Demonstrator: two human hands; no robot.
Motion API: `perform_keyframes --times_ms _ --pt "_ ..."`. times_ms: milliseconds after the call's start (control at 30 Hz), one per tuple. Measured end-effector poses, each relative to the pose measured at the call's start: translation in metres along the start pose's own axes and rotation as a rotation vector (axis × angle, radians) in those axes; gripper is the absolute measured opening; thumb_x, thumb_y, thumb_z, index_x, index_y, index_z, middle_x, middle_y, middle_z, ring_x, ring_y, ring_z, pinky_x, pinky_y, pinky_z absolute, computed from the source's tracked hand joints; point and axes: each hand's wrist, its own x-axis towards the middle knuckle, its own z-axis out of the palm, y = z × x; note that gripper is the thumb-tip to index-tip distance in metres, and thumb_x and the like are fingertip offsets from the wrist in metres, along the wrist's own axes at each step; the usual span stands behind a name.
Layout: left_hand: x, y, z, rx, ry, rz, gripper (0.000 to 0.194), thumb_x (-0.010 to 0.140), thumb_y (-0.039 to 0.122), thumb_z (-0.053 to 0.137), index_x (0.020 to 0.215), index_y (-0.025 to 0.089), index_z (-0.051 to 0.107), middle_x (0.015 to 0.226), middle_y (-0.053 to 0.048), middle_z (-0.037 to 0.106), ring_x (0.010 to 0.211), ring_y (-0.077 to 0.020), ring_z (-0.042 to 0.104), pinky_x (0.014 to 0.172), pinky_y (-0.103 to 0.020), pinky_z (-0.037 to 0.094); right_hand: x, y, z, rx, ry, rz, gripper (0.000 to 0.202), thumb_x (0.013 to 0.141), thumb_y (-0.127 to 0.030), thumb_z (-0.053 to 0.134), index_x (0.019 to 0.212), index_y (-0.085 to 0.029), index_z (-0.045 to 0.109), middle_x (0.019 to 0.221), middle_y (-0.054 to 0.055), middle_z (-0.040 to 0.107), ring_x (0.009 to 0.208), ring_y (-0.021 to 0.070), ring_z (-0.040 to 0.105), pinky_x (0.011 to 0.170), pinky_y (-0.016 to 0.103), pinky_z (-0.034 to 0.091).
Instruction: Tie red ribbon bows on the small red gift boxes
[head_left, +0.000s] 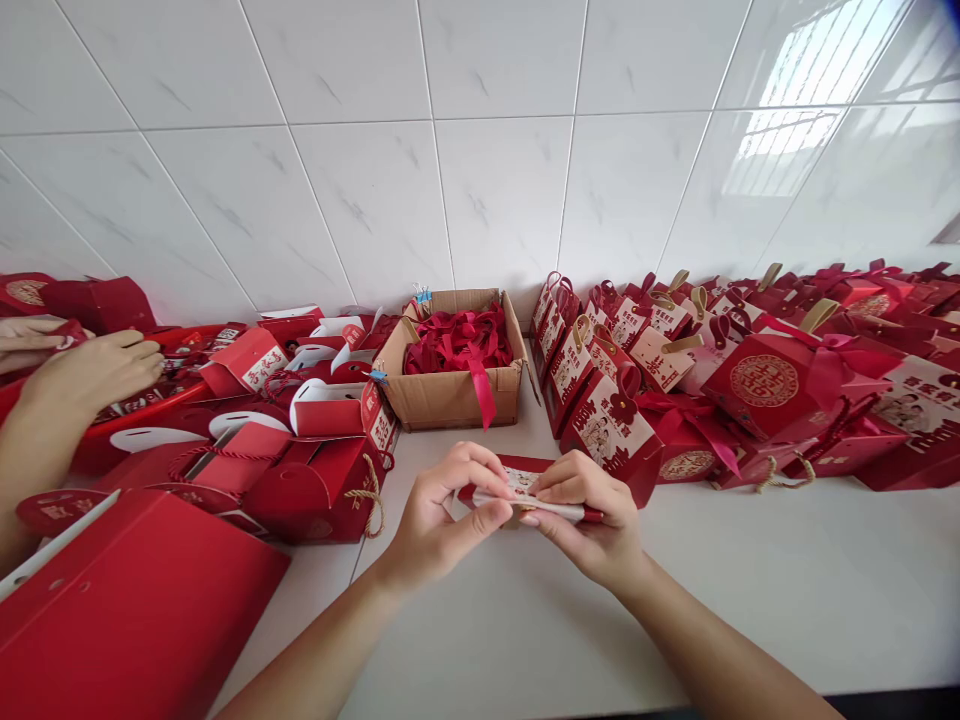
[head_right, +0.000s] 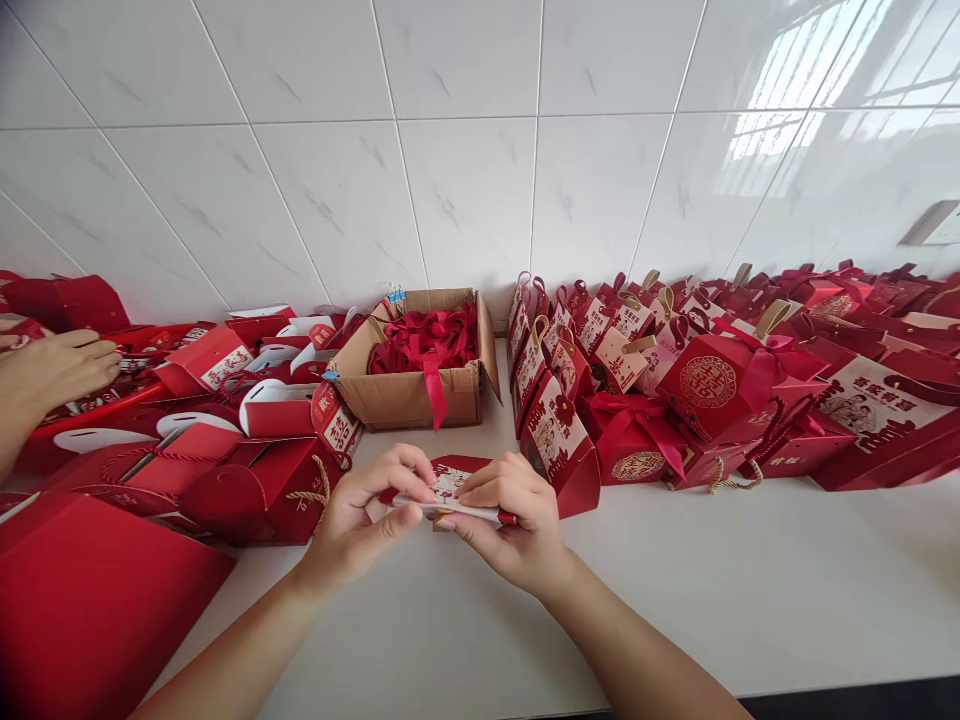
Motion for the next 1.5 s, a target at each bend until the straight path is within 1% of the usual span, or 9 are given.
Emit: perform_keyframes --times_ms 67,167,367,533,900,1100,1267,1367,1500 --pt "-0.002 -0.005 0.004 0.136 0.075 0.029 0.040 0.070 0.045 0.073 0.096 0.018 0.059 0.097 -0.008 0.060 0.092 -0.0209 0.060 0.078 -0.034 0.050 -0.001 0.000 -0.001 0.004 0.044 0.057 0.012 0.075 -0.018 0.072 0.076 -0.021 0.061 0.069 0.002 0.064 0.062 0.0162 0.062 0.054 0.029 0.050" --pt "-0.005 -0.014 0.012 0.338 0.126 -0.087 0.066 0.062 0.039 0.080 0.115 0.021 0.045 0.112 -0.010 0.057 0.102 -0.0239 0.058 0.086 -0.039 0.048 -0.002 0.003 -0.003 0.020 0.123 0.179 0.012 0.074 -0.015 0.072 0.074 -0.020 0.060 0.070 0.002 0.064 0.064 0.0159 0.062 0.055 0.028 0.051" --pt "0.000 -0.021 0.010 0.239 0.049 -0.318 0.043 0.073 0.034 0.072 0.101 0.019 0.043 0.091 -0.005 0.067 0.081 -0.0174 0.065 0.068 -0.029 0.051 -0.001 0.008 -0.004 0.025 0.252 0.299 0.015 0.074 -0.016 0.071 0.070 -0.020 0.058 0.069 0.000 0.064 0.063 0.0145 0.059 0.056 0.027 0.049" --pt "0.004 -0.021 0.003 0.293 -0.113 -0.287 0.020 0.077 0.033 0.067 0.086 0.017 0.059 0.081 -0.002 0.069 0.070 -0.0145 0.064 0.058 -0.024 0.049 0.000 0.008 -0.003 0.027 0.295 0.352 0.017 0.075 -0.018 0.071 0.068 -0.020 0.056 0.065 -0.001 0.061 0.062 0.0133 0.057 0.055 0.026 0.046" --pt "0.007 -0.015 -0.012 0.479 -0.070 -0.163 0.010 0.083 0.022 0.057 0.076 0.017 0.064 0.072 0.000 0.066 0.065 -0.0110 0.058 0.059 -0.021 0.043 0.002 0.006 -0.003 -0.043 0.328 0.428 0.021 0.074 -0.026 0.071 0.066 -0.019 0.053 0.063 -0.002 0.059 0.060 0.0128 0.055 0.055 0.025 0.045" --pt "0.013 0.001 -0.036 0.291 0.045 -0.133 0.010 0.083 0.025 0.059 0.076 0.017 0.058 0.069 0.001 0.061 0.062 -0.0104 0.058 0.057 -0.020 0.046 0.001 0.005 -0.002 -0.017 0.287 0.445 0.021 0.074 -0.024 0.071 0.066 -0.019 0.053 0.063 -0.002 0.058 0.059 0.0123 0.054 0.052 0.024 0.044" --pt "0.019 0.019 -0.041 0.038 0.239 0.108 0.012 0.079 0.015 0.063 0.087 0.020 0.055 0.072 0.002 0.063 0.059 -0.0108 0.062 0.055 -0.022 0.052 -0.001 0.004 -0.001 0.020 0.197 0.354 0.019 0.073 -0.019 0.072 0.068 -0.019 0.054 0.065 -0.001 0.060 0.060 0.0126 0.056 0.052 0.024 0.046" --pt "0.026 0.031 -0.040 0.022 0.204 0.199 0.010 0.076 0.011 0.066 0.079 0.018 0.061 0.070 0.000 0.066 0.063 -0.0116 0.064 0.056 -0.021 0.053 -0.003 0.003 0.000 0.052 0.141 0.293 0.017 0.071 -0.015 0.072 0.069 -0.019 0.055 0.067 0.000 0.061 0.061 0.0131 0.058 0.053 0.024 0.047" --pt "0.035 0.044 -0.038 -0.128 0.004 0.081 0.011 0.080 0.012 0.063 0.089 0.018 0.065 0.076 -0.002 0.069 0.067 -0.0109 0.065 0.060 -0.019 0.054 -0.004 0.002 0.000 0.066 0.137 0.279 0.018 0.071 -0.013 0.072 0.069 -0.019 0.055 0.067 0.001 0.061 0.061 0.0127 0.058 0.053 0.023 0.047"
